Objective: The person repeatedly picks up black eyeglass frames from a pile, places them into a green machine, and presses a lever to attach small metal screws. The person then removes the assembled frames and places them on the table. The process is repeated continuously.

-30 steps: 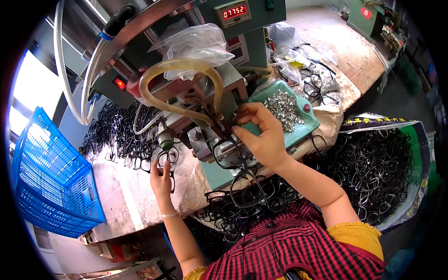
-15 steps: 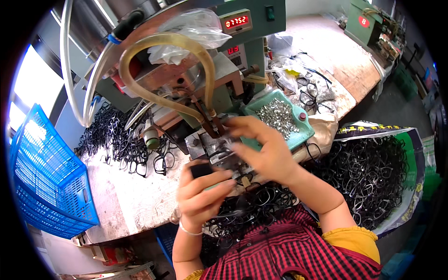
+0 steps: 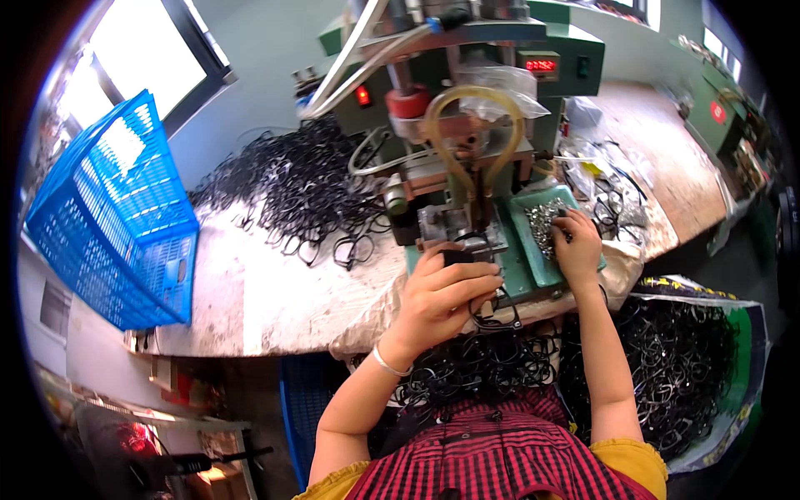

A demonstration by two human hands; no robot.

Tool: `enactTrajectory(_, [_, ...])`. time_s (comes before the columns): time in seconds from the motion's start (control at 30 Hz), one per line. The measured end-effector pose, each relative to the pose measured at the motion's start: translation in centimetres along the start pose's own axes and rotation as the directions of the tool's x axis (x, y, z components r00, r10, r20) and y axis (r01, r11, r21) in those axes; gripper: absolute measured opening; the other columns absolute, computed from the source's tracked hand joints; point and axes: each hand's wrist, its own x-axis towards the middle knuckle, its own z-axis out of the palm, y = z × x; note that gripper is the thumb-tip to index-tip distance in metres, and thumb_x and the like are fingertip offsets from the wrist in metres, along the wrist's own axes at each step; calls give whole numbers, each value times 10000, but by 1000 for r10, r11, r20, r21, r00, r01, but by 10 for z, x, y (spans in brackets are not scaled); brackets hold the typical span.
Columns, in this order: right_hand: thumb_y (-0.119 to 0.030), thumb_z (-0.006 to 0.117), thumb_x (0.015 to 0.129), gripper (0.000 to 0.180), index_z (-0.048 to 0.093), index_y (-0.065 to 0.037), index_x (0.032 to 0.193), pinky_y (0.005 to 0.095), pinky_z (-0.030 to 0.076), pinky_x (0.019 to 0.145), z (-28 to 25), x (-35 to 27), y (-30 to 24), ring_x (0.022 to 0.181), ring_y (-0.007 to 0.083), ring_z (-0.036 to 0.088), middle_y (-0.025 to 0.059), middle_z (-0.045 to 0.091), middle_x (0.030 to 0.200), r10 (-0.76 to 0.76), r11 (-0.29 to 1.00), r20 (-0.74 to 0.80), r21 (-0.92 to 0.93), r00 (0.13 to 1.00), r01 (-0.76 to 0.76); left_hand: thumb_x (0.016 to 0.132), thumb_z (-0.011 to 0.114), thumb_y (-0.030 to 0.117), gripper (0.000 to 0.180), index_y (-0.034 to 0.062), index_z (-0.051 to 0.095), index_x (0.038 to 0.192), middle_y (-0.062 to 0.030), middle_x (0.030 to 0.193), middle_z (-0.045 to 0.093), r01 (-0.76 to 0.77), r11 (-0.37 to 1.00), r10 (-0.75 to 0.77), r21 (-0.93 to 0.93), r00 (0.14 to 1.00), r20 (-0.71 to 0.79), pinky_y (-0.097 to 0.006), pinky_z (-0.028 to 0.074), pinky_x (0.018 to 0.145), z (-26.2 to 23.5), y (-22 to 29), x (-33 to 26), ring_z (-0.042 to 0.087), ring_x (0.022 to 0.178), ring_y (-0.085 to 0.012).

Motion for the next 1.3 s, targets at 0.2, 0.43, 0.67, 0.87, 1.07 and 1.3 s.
enactTrajectory(0.2, [-90,694,824,144,753,-32,942,421,514,936,5,-4,6,1034,336,670,138,731,1036,-29,999,-64,42,998,32,796,754,-16,305,29,715,1095,-105,1096,738,212,939,-67,270,885,-462,-409,480,1016,-8,-24,-73,675,1073,-271])
enactTrajectory(0.43, [-95,708,779,96,738,-62,864,432,499,826,-7,-3,-13,888,339,643,119,701,901,-51,996,-74,68,996,56,739,743,146,176,136,754,914,-83,1200,665,388,625,-480,677,875,-58,-427,468,951,-50,-185,-63,585,1060,-345])
enactTrajectory(0.67, [-54,731,777,81,733,-61,858,422,501,782,-7,-2,-17,852,320,647,104,698,847,-78,991,-100,102,992,89,821,674,287,204,222,795,971,-62,1112,669,309,523,-599,794,796,85,-501,332,1131,-45,-243,-77,564,1096,-338])
enactTrajectory(0.87, [-19,716,784,130,729,-58,908,412,498,817,-10,-6,-10,880,319,650,109,708,907,-74,994,-113,72,991,82,793,733,260,201,186,776,976,-28,1388,622,328,636,-614,698,764,200,-499,326,1142,-73,-193,-112,580,1085,-329])
enactTrajectory(1.07, [16,721,786,151,747,-39,925,375,512,849,-33,-21,-24,896,295,669,114,719,927,121,954,-22,280,992,-110,859,692,65,132,80,746,978,-109,1231,690,542,761,-528,358,837,-145,-404,443,971,-99,-124,-114,615,1004,-293])
enactTrajectory(1.3, [8,732,803,217,696,-1,1016,326,514,834,-28,23,-117,903,209,675,92,708,934,-3,741,150,664,989,-99,1043,585,189,145,76,584,952,17,825,587,517,643,-754,-565,299,-585,-203,461,623,-55,-149,-121,540,683,-68])
